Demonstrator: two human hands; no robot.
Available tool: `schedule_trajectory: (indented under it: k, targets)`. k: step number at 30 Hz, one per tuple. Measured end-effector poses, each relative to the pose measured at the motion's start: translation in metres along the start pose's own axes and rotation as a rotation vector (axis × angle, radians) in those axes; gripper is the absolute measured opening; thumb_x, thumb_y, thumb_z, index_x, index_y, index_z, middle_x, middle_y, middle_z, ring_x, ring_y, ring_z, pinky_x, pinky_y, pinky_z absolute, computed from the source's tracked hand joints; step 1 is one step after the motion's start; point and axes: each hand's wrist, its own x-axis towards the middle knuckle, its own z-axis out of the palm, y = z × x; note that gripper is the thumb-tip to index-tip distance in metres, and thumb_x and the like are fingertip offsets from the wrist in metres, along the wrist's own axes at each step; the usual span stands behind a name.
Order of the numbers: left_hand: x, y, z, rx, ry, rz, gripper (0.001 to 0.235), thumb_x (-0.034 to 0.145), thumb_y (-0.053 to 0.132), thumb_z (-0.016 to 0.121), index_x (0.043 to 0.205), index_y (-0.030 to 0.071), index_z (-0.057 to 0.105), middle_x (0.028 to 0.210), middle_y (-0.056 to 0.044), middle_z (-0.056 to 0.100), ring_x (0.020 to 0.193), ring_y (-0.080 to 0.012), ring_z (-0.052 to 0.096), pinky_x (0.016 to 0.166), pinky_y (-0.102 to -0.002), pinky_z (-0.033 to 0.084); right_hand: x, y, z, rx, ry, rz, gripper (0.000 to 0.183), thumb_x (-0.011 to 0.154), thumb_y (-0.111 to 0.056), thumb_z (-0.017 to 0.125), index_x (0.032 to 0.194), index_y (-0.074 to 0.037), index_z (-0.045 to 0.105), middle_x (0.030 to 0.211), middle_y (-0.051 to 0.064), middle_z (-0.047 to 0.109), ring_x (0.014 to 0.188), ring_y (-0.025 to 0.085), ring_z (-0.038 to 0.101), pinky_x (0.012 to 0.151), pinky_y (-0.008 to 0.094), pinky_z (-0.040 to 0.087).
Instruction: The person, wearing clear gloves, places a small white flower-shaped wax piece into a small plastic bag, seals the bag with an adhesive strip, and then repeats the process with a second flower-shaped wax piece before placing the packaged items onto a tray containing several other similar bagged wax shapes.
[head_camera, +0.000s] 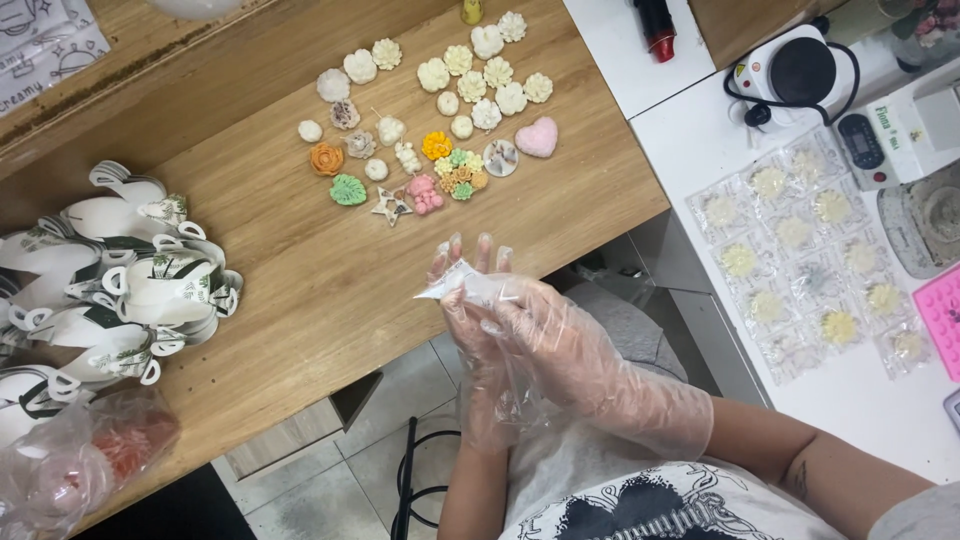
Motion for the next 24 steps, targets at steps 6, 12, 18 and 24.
schedule_trajectory:
  k: [6, 12, 18, 24]
  targets:
    - [-0.004, 0.014, 0.027, 0.059, 0.046, -0.018, 0.051, 0.095, 0.023, 0.053, 0.144, 0.018, 0.039, 0.154, -0.011, 0.041, 0.141, -0.0393, 0.046, 0.114, -0.061, 0.045, 0.012, 0.006, 0.000, 0.329, -0.007, 0.041, 0.040, 0.098, -0.008, 0.065, 0.136, -0.002, 0.054, 0.128, 0.019, 0.062, 0.115, 0.035, 0.067, 0.095, 0.040, 0.058]
    - [0.008, 0.019, 0.030, 0.052, 0.099, -0.029, 0.050, 0.096, 0.026, 0.050, 0.143, 0.014, 0.038, 0.149, -0.014, 0.046, 0.137, -0.0399, 0.049, 0.111, -0.063, 0.045, 0.024, 0.023, 0.021, 0.384, 0.046, 0.014, 0.031, 0.101, -0.008, 0.064, 0.131, -0.003, 0.059, 0.121, 0.017, 0.068, 0.110, 0.033, 0.070, 0.093, 0.039, 0.059]
    - [0.021, 0.014, 0.039, 0.090, 0.073, -0.054, 0.052, 0.097, 0.030, 0.049, 0.146, 0.017, 0.036, 0.146, -0.018, 0.051, 0.137, -0.0385, 0.051, 0.111, -0.063, 0.046, 0.032, 0.034, 0.019, 0.299, 0.036, -0.008, 0.036, 0.098, -0.005, 0.064, 0.133, 0.000, 0.059, 0.122, 0.020, 0.068, 0.106, 0.034, 0.071, 0.089, 0.039, 0.058]
    - [0.037, 0.023, 0.051, 0.052, 0.245, -0.052, 0.058, 0.093, 0.032, 0.058, 0.146, 0.019, 0.038, 0.138, -0.015, 0.049, 0.128, -0.0384, 0.054, 0.106, -0.061, 0.049, 0.046, 0.042, 0.008, 0.373, 0.085, -0.140, 0.036, 0.101, -0.003, 0.059, 0.136, 0.000, 0.056, 0.129, 0.018, 0.066, 0.116, 0.034, 0.070, 0.099, 0.041, 0.058]
